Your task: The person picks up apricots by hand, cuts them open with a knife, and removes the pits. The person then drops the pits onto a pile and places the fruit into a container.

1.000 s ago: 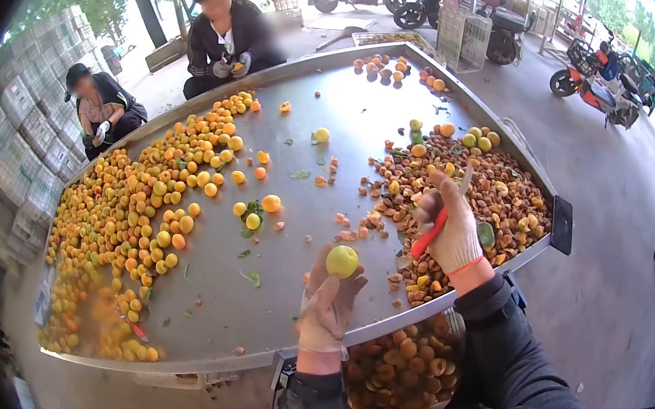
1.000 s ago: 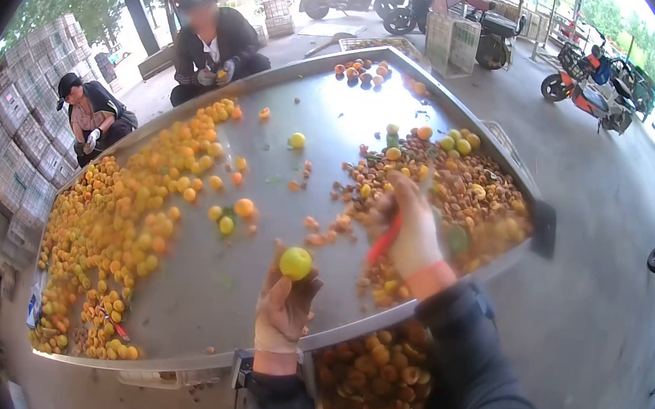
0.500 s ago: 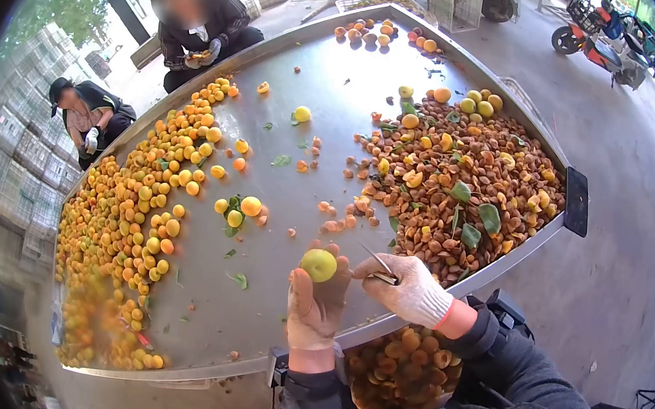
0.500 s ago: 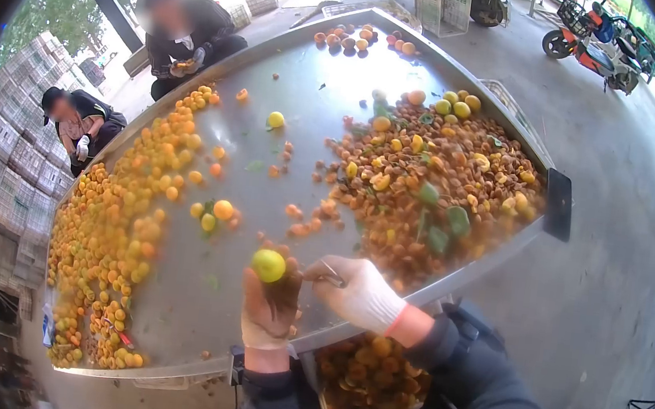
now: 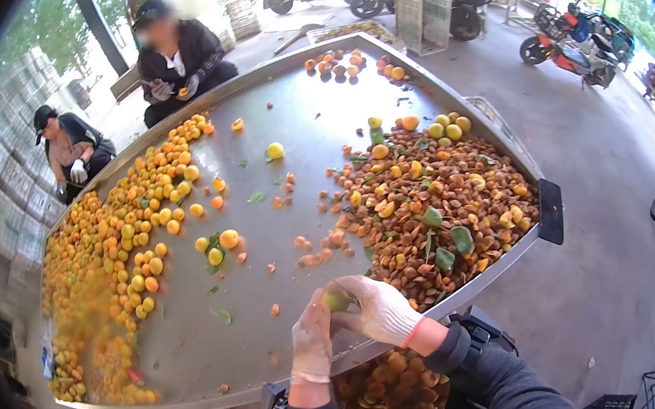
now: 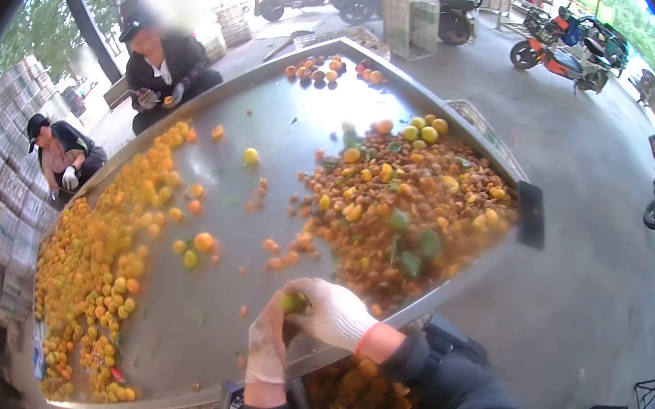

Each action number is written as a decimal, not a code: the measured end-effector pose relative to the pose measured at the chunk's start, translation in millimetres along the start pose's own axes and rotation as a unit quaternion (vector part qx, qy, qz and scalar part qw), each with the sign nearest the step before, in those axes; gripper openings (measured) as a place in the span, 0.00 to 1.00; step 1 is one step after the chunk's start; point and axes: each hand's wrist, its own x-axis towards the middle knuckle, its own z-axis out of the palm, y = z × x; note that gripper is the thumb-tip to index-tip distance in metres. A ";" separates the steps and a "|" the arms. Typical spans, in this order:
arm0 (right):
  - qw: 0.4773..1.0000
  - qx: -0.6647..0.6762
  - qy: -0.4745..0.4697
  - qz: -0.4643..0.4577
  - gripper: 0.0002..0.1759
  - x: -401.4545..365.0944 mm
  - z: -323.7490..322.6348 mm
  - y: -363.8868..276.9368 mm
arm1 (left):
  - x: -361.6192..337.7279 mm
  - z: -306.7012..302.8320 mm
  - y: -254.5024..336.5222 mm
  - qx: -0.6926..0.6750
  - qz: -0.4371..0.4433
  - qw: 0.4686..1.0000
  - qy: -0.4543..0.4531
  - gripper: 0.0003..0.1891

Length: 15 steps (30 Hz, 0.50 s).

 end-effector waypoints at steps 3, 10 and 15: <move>0.968 0.163 -0.109 0.155 0.27 11.9 -14.9 -2.2 | 6.6 -8.8 13.8 -0.173 -0.110 0.978 0.029 0.26; 0.818 0.527 0.054 0.223 0.22 115.9 -80.1 18.3 | 6.1 -29.9 44.3 -0.272 -0.129 0.947 0.111 0.25; 0.877 0.444 0.046 0.178 0.20 162.7 -37.3 -7.6 | 19.0 -62.7 29.2 -0.372 -0.092 0.912 0.146 0.27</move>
